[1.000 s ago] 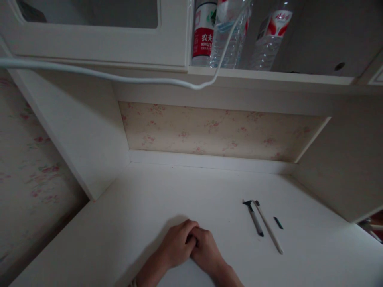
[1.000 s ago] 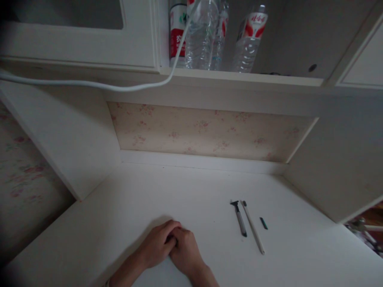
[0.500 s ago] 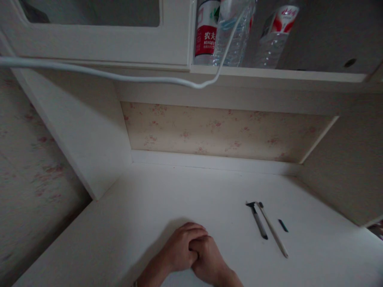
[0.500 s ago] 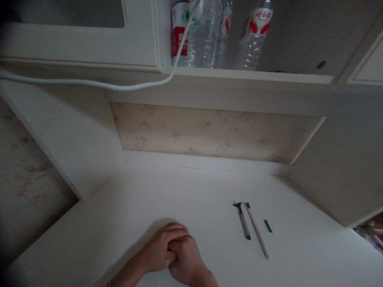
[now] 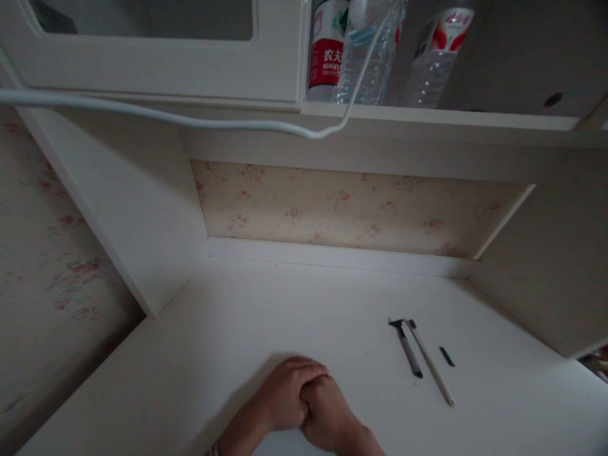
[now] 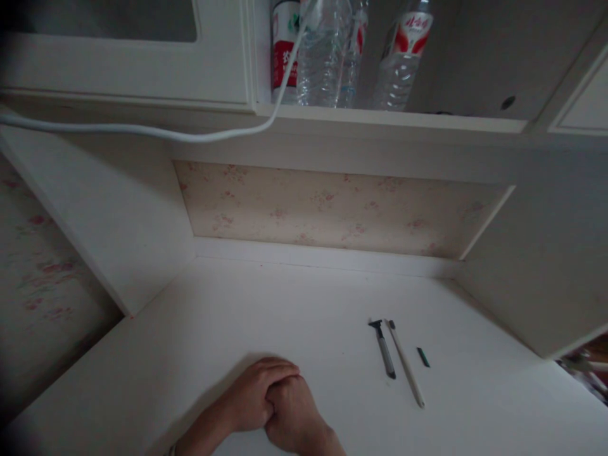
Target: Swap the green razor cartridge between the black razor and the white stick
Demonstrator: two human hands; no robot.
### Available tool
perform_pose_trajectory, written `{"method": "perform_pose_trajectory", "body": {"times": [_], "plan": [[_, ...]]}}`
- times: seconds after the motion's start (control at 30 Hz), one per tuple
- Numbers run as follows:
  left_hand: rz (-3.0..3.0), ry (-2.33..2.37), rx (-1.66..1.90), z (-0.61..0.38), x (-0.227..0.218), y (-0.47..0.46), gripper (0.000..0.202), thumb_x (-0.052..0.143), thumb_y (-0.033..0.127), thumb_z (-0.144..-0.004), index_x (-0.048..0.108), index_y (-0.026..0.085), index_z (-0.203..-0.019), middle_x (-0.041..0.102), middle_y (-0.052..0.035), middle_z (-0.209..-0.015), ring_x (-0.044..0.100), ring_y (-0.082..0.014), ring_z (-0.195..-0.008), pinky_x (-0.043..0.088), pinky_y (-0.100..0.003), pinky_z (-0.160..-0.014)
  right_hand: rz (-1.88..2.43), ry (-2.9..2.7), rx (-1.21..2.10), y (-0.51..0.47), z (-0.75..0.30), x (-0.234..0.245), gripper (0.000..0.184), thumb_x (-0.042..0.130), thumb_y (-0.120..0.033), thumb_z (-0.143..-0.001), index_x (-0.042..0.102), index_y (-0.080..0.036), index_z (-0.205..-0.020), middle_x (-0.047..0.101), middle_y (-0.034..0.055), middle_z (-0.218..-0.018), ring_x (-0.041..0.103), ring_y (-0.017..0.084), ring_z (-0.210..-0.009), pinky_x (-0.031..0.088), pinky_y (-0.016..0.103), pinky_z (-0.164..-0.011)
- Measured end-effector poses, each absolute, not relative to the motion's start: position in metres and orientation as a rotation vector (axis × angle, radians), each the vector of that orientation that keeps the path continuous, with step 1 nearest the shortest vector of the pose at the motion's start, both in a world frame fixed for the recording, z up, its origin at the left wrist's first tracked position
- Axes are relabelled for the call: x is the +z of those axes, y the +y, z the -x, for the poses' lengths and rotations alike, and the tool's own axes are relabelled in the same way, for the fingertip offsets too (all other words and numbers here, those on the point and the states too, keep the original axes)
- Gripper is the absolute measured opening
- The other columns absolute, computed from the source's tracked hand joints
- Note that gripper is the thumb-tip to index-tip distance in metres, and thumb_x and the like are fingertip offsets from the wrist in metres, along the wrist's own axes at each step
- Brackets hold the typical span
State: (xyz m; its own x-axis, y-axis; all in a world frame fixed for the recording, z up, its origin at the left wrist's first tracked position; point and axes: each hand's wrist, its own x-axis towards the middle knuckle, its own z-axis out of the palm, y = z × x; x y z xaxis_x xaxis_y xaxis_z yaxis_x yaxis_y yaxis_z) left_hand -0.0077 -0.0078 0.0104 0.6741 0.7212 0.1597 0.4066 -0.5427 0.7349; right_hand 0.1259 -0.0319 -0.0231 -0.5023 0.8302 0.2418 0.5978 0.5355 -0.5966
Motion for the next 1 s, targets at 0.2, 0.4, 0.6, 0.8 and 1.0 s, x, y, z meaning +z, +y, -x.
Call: {"method": "perform_pose_trajectory", "body": {"times": [0.2, 0.4, 0.6, 0.8, 1.0], "plan": [[-2.2, 0.859, 0.606, 0.0075, 0.0125, -0.0079, 0.074, 0.047, 0.006, -0.05, 0.062, 0.025, -0.12, 0.065, 0.0005, -0.119, 0.057, -0.02, -0.109, 0.041, -0.033, -0.102, 1.161, -2.258, 0.616, -0.0325, -0.1259, -0.0229, 0.035, 0.051, -0.006, -0.057, 0.074, -0.016, -0.081, 0.072, 0.0087, -0.093, 0.066, 0.025, -0.091, 0.047, 0.028, -0.082], [-2.214, 0.869, 0.6, 0.0073, 0.0092, -0.0076, 0.075, 0.047, 0.005, -0.05, 0.062, 0.025, -0.121, 0.064, 0.0006, -0.119, 0.057, -0.0199, -0.109, 0.041, -0.033, -0.103, 1.14, -2.237, 0.621, -0.0321, -0.1263, -0.0247, 0.037, 0.051, -0.005, -0.057, 0.074, -0.017, -0.083, 0.072, 0.0083, -0.096, 0.065, 0.024, -0.095, 0.046, 0.028, -0.085], [-2.217, 0.9, 0.577, 0.0072, 0.0084, -0.0076, 0.075, 0.047, 0.006, -0.049, 0.062, 0.025, -0.12, 0.064, -0.0007, -0.121, 0.056, -0.0224, -0.11, 0.041, -0.037, -0.103, 1.166, -2.262, 0.635, -0.0322, -0.1263, -0.0243, 0.039, 0.051, -0.003, -0.055, 0.075, -0.016, -0.083, 0.073, 0.0077, -0.092, 0.066, 0.024, -0.09, 0.048, 0.027, -0.08], [-2.215, 0.889, 0.599, 0.0072, 0.0085, -0.0078, 0.074, 0.047, 0.007, -0.049, 0.063, 0.024, -0.119, 0.064, -0.0005, -0.12, 0.057, -0.0203, -0.109, 0.04, -0.034, -0.103, 1.161, -2.261, 0.639, -0.033, -0.1257, -0.0193, 0.038, 0.051, -0.004, -0.058, 0.075, -0.017, -0.084, 0.072, 0.0087, -0.095, 0.065, 0.025, -0.093, 0.047, 0.028, -0.083], [-2.218, 0.876, 0.619, 0.0068, 0.0079, -0.0083, 0.075, 0.047, 0.006, -0.049, 0.062, 0.025, -0.12, 0.065, 0.0005, -0.119, 0.057, -0.0184, -0.108, 0.04, -0.031, -0.102, 1.136, -2.248, 0.64, -0.032, -0.1268, -0.0251, 0.04, 0.05, -0.004, -0.059, 0.074, -0.017, -0.088, 0.072, 0.0083, -0.097, 0.065, 0.025, -0.095, 0.047, 0.028, -0.085]]}}
